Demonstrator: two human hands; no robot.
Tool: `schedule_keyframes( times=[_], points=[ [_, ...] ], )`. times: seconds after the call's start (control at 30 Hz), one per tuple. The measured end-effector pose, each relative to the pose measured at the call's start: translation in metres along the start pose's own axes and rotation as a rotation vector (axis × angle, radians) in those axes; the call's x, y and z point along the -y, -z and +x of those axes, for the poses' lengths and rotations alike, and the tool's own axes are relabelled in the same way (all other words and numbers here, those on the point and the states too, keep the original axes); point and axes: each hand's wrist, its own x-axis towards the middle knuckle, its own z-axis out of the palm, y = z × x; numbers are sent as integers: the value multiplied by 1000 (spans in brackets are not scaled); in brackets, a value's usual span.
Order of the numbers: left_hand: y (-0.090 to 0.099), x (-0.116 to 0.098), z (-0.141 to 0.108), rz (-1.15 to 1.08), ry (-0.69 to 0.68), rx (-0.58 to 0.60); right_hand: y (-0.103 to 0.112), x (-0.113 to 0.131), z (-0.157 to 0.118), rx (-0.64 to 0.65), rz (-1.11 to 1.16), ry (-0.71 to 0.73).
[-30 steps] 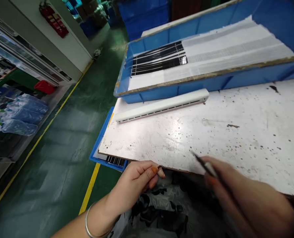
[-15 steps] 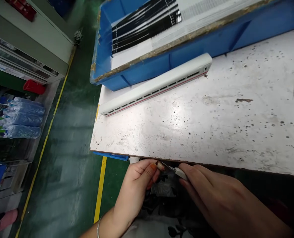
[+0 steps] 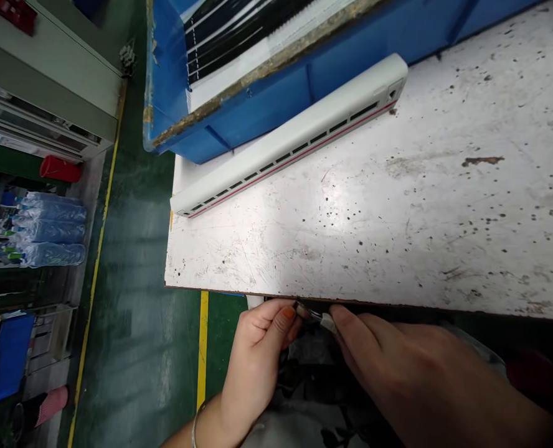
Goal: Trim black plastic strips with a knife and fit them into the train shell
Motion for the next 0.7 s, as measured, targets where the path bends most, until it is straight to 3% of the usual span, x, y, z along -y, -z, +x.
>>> schedule_keyframes(
  times=[0.23, 0.47, 0.7],
  points=[
    [2, 3, -1, 37, 16, -9, -3, 1, 3, -35, 21, -20],
    [2, 6, -1, 69, 11, -28, -1, 3, 3, -7, -111, -5],
    [2, 1, -2, 105, -2, -38, -2, 5, 1, -31, -152, -75]
  ],
)
